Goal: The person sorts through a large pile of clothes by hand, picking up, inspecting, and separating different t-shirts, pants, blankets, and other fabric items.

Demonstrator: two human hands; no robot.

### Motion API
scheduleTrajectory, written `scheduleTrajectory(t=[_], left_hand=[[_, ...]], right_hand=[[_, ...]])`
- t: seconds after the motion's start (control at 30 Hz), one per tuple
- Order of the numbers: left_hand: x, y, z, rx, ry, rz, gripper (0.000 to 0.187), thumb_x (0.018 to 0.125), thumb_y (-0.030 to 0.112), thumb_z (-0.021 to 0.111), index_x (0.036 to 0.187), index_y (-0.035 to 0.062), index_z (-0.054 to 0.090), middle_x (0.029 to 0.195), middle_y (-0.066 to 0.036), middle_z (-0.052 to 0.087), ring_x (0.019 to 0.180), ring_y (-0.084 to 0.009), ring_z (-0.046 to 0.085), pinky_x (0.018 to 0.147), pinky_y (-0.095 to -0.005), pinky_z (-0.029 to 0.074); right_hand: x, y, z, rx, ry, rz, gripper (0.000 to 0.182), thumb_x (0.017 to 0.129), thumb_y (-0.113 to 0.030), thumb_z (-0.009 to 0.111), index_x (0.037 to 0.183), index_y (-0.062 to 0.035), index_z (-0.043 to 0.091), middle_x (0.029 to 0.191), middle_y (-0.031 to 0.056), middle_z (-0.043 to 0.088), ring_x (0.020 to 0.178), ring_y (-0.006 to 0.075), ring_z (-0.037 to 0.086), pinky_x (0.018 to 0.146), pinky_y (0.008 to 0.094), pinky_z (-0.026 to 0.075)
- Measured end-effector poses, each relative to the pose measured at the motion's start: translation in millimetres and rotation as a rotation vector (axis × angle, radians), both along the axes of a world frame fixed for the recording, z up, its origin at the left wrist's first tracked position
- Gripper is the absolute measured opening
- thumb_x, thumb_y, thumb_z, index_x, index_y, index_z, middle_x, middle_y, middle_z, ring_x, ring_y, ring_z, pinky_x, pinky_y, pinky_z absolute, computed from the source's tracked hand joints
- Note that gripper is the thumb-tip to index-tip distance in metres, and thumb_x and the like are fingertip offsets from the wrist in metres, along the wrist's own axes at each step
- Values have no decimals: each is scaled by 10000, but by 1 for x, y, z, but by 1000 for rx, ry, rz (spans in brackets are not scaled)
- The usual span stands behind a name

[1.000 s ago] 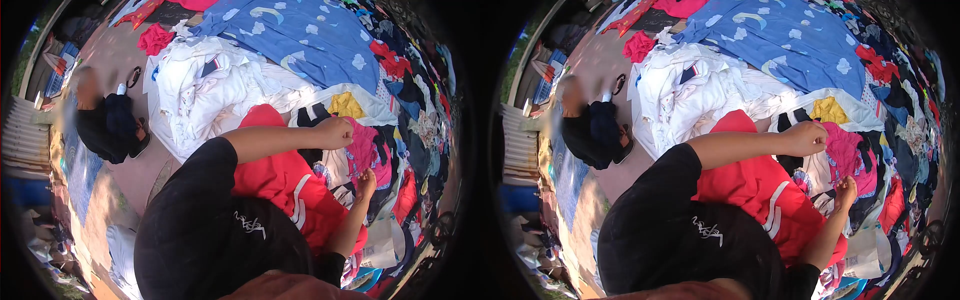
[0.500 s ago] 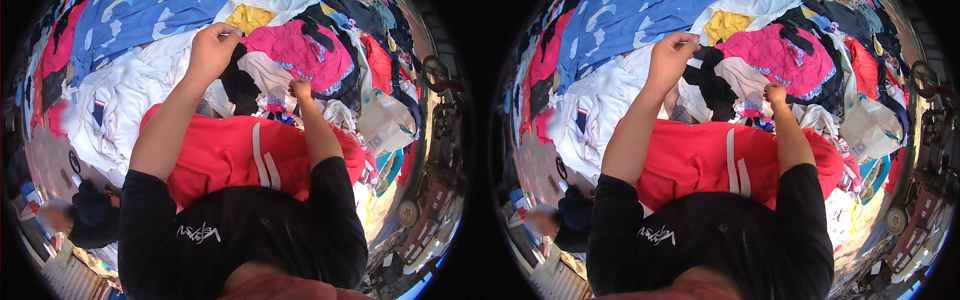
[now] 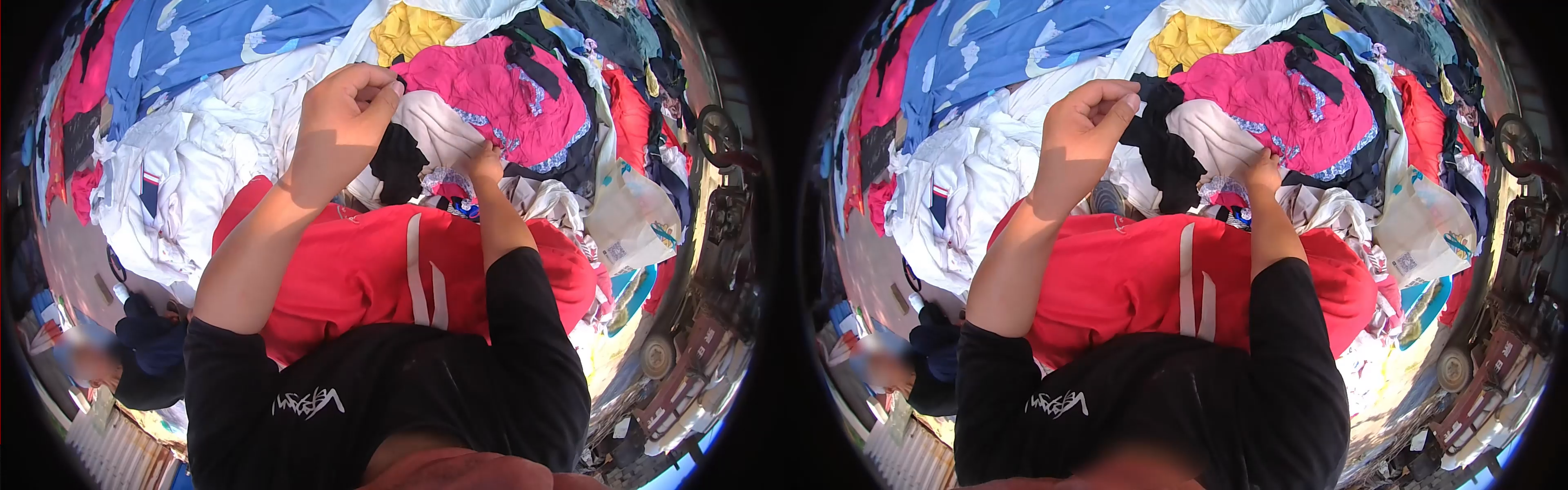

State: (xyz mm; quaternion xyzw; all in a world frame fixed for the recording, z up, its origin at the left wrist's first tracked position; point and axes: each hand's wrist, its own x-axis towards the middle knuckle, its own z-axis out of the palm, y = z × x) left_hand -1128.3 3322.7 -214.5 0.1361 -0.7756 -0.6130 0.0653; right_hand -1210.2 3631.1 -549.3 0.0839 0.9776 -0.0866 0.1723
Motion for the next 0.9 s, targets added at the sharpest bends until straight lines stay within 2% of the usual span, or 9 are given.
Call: scheduleTrajectory(t=[0.13, 0.33, 0.4, 0.53, 0.63, 0.67, 0.73, 0.87, 0.9], left_hand=[[3, 1, -1, -20, -5, 1, 215, 936, 155, 665, 1043, -30, 692, 873, -45, 691, 791, -80, 602, 716, -241, 475], [-6, 4, -16, -147, 50, -23, 210, 911, 188, 673, 961, -12, 704, 772, -67, 702, 699, -104, 614, 649, -274, 482], [-8, 8, -16, -177, 74, -32, 208, 901, 190, 676, 953, -10, 705, 761, -78, 702, 686, -112, 622, 644, -279, 485], [-7, 11, -2, -234, 88, -13, 208, 870, 205, 664, 907, 4, 706, 807, -151, 716, 732, -258, 699, 689, -361, 525], [-9, 12, -10, -248, 130, -54, 250, 882, 201, 690, 1026, -3, 688, 865, -122, 719, 773, -202, 689, 702, -340, 529], [-9, 13, -11, -232, 141, -101, 280, 881, 203, 693, 1067, -5, 670, 904, -130, 718, 808, -209, 697, 721, -344, 536], [-7, 18, -14, -205, 166, -200, 352, 879, 207, 698, 1149, -9, 633, 981, -146, 714, 879, -223, 711, 759, -353, 550], [5, 33, -13, -271, 175, -403, 741, 832, 213, 751, 1449, 16, 392, 1347, -242, 536, 1044, -277, 678, 892, -373, 531], [7, 36, -11, -317, 221, -439, 872, 794, 261, 777, 1491, 31, 306, 1427, -279, 439, 1285, -355, 519, 1058, -412, 432]], right_hand=[[-2, 9, 2, 83, -222, 205, 458, 793, -349, 683, 1184, -115, 633, 1188, 194, 661, 1099, 355, 651, 929, 457, 524], [31, 5, 53, -25, -285, 322, 498, 756, -378, 650, 1129, -50, 680, 1166, 236, 669, 1118, 371, 641, 980, 439, 495], [10, 19, 71, -64, -123, 195, 474, 734, -427, 702, 1017, -46, 716, 847, 211, 720, 828, 353, 721, 819, 445, 554], [-35, 16, 192, -432, 358, 45, 364, 758, -359, 719, 920, -33, 723, 715, 125, 689, 645, 211, 665, 629, 357, 501], [-43, 7, 299, -810, 512, 150, 148, 841, -155, 718, 759, -47, 659, 649, -19, 601, 559, 56, 515, 504, 248, 386], [-40, 8, 333, -834, 463, 145, 148, 806, -154, 721, 808, -10, 685, 677, 8, 634, 632, 75, 550, 592, 267, 447], [-31, 13, 380, -942, 489, 271, 83, 819, -89, 708, 833, -13, 678, 731, 2, 643, 677, 68, 561, 615, 246, 445], [9, 13, 430, -1096, 487, 378, 114, 799, -30, 716, 900, -13, 664, 833, 7, 656, 736, 71, 575, 673, 243, 462], [19, 14, 433, -1131, 458, 390, 135, 793, -24, 720, 914, -13, 661, 864, 10, 659, 754, 71, 579, 688, 243, 466]])
